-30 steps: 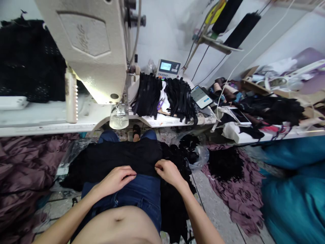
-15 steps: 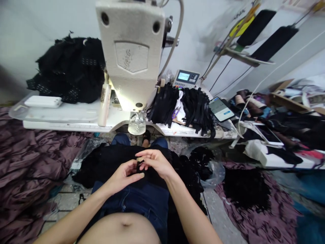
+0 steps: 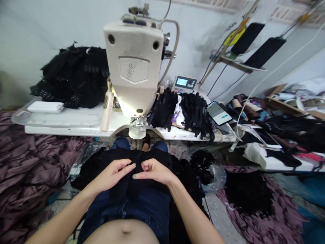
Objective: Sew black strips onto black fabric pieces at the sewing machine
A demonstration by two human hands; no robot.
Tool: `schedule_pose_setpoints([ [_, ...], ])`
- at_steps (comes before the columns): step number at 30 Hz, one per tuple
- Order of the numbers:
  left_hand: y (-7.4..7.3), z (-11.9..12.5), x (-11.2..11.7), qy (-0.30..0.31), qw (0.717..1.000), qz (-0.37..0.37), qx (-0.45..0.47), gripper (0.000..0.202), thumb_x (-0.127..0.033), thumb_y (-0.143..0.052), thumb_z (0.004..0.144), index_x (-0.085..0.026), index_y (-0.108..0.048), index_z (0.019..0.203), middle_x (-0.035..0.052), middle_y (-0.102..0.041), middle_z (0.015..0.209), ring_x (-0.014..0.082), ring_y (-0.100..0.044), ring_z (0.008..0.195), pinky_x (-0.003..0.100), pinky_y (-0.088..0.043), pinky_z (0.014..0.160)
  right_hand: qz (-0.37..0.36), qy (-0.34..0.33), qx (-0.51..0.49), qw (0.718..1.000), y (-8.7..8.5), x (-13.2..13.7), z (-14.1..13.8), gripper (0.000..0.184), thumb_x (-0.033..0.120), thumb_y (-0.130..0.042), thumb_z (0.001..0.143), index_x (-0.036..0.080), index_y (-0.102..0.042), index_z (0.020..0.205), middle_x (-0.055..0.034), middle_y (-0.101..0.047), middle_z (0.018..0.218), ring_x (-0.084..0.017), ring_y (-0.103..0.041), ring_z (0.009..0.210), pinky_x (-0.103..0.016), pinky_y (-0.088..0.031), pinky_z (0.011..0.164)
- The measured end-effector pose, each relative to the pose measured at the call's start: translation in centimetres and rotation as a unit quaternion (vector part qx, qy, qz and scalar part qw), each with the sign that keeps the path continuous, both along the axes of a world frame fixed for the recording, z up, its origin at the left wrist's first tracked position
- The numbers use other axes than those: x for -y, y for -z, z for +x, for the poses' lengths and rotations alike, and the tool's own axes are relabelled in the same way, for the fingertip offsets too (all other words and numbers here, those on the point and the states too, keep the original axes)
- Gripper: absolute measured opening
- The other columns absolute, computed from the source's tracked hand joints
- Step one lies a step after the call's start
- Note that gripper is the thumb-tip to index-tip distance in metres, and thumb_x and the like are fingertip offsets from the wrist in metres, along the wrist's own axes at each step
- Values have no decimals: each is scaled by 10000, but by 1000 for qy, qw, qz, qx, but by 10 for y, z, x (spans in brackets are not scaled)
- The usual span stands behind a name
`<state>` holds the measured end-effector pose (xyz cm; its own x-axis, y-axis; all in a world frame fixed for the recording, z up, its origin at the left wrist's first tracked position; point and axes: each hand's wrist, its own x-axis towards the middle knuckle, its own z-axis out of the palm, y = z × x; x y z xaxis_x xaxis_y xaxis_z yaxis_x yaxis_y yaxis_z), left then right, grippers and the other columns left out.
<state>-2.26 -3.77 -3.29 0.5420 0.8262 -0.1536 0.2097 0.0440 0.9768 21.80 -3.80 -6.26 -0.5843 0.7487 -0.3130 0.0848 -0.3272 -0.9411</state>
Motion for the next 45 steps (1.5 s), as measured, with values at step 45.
schedule_pose_setpoints([
  [45, -58, 1, -61, -147, 979, 142, -5, 306, -508, -686, 1003, -203, -716, 1003, -34, -663, 672, 137, -592, 602, 229, -431, 591, 380, 277, 70, 880, -84, -79, -15, 351, 498, -823, 879, 190, -734, 736, -17, -608, 711, -143, -497, 578, -283, -364, 528],
])
